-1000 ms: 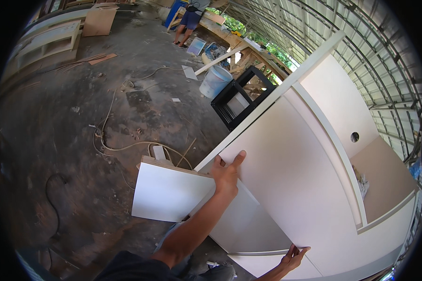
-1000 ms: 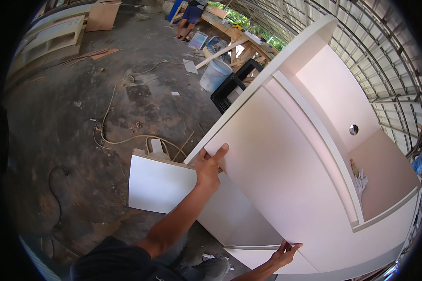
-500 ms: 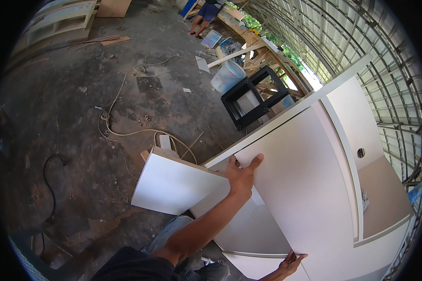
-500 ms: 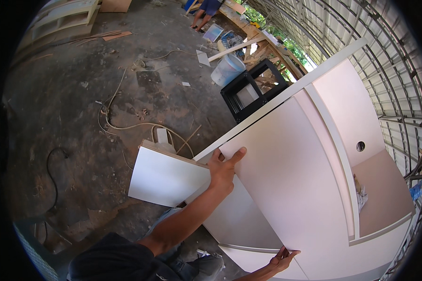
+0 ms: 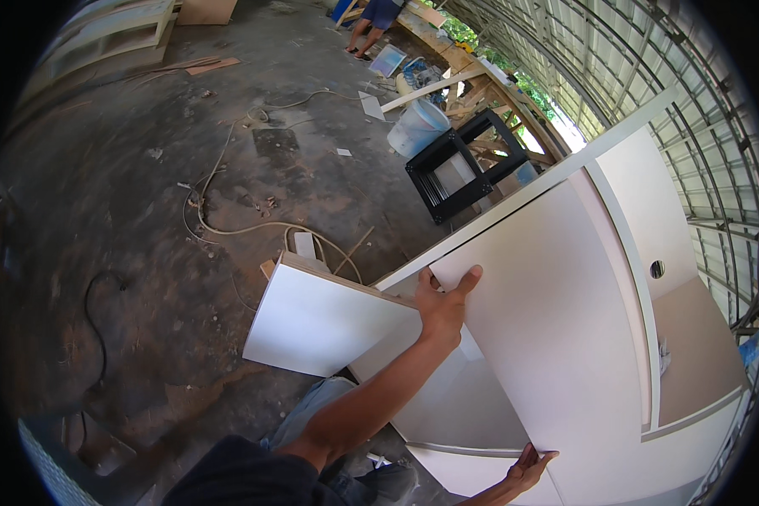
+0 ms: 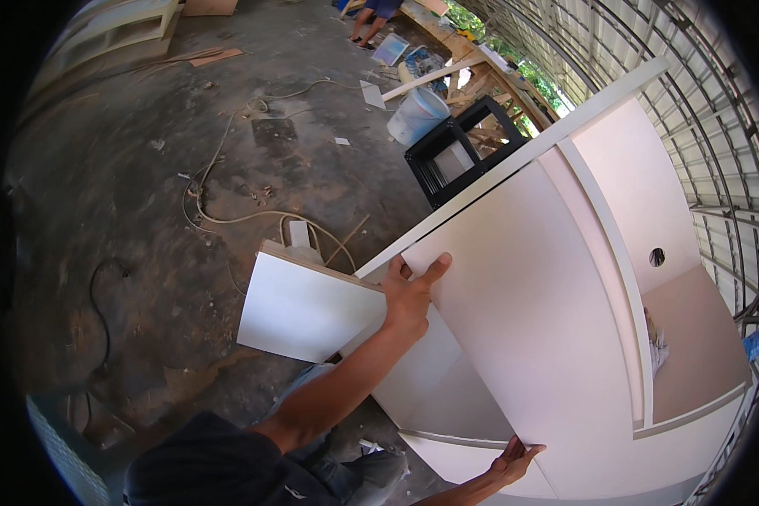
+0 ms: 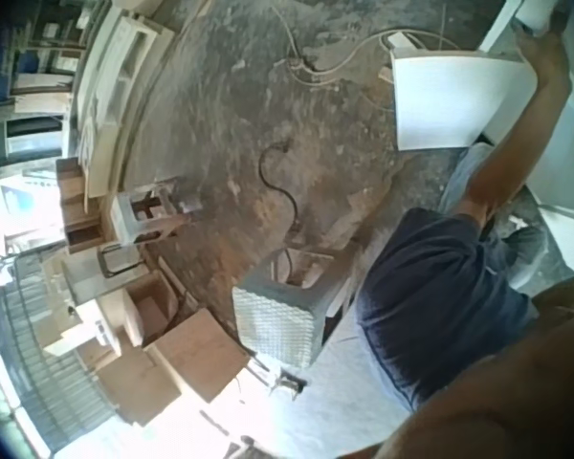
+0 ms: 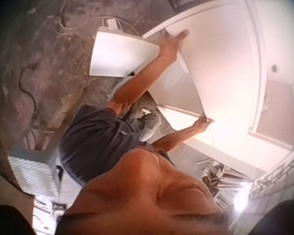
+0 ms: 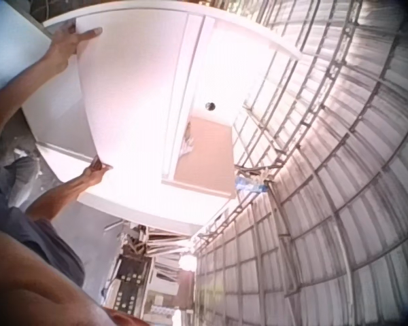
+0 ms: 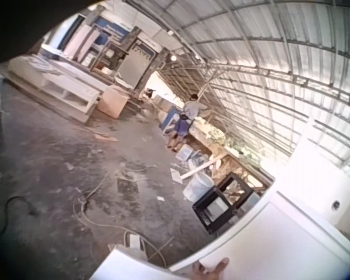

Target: The person assembles a white cabinet by positioning and holding a panel in place, using a power drill to secure it with a screw, and then fitting another panel onto the drawer mechanism.

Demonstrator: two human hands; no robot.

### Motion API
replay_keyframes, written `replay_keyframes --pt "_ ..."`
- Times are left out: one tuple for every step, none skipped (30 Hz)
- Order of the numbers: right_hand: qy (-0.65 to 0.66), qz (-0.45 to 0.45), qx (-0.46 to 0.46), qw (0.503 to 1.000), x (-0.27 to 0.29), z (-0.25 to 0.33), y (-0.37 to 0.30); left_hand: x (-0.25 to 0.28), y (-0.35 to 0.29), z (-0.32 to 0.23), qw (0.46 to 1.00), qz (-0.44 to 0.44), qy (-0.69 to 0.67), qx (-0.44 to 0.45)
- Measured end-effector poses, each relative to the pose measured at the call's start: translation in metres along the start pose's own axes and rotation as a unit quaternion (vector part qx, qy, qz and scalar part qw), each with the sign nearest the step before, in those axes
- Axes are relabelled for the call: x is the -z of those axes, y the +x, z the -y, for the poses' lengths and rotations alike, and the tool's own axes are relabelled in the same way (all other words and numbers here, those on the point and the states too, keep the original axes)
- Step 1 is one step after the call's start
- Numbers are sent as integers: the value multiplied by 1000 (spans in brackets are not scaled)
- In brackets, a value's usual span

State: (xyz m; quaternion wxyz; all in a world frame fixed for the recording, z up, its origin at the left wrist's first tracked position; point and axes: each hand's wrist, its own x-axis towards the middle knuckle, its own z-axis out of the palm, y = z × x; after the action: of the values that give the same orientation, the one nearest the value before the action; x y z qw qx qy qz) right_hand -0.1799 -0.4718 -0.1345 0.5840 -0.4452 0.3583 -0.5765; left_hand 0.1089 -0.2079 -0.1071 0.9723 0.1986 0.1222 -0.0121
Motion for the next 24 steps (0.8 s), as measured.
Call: replay_keyframes --pt "0 2 0 1000 1 -1 1 -1 -1 -2 1000 -1 9 5" --pt "6 8 -3 1000 3 -1 1 -2 -1 -2 1000 -2 8 3" --pt "12 14 -5 1000 4 -1 3 -2 -2 -3 1000 -1 8 3" --pt "11 13 -5 1000 4 -1 3 -2 -3 -2 1000 1 10 6" --pt "8 11 -2 1000 5 -1 3 -2 -3 -2 1000 1 11 7" --pt "4 9 0 1000 5 0 3 -2 -3 -2 1000 -1 9 12" --pt "4 7 0 1000 5 0 2 -2 -4 -3 1000 -3 7 18" --pt "-1 16 3 1000 3 1 1 -2 -4 -5 1000 -2 9 19" --pt "-6 26 6 1000 3 2 0 -1 -3 -7 1000 -1 6 26" --pt "-5 25 6 1000 2 2 -1 -1 -3 -9 999 1 1 32" --pt "-12 25 5 1000 0 2 -3 0 -3 -9 999 2 2 32" --pt "-20 25 4 999 0 2 -5 1 -3 -9 1000 6 -2 26" --pt "-19 26 4 999 0 2 -5 1 -2 -9 1000 9 -6 18" --pt "-20 30 7 999 0 0 -5 2 -1 -10 1000 9 -7 17" --pt "-20 34 11 999 0 -2 -5 3 1 -12 1000 9 -7 15" --pt "-19 33 11 999 0 -3 -5 2 0 -12 1000 10 -8 15" --pt "-9 30 6 999 0 -4 -5 2 0 -14 1000 12 -8 16" --pt "1 25 0 1000 1 -5 -6 2 1 -15 1000 12 -6 18" --pt "5 18 2 1000 1 -3 -8 -1 0 -15 1000 15 -4 22" --pt "-2 23 -3 1000 0 -2 -9 -3 0 -13 999 5 4 32" --pt "-9 23 -9 1000 2 -1 -10 -5 -1 -10 999 -4 17 27" --pt "30 38 4 999 10 -4 0 -2 3 8 1000 11 26 -8" --pt "34 26 -1 999 16 -9 11 0 10 16 998 10 57 1" --pt "36 21 -5 999 16 -13 12 12 17 16 996 0 90 11"
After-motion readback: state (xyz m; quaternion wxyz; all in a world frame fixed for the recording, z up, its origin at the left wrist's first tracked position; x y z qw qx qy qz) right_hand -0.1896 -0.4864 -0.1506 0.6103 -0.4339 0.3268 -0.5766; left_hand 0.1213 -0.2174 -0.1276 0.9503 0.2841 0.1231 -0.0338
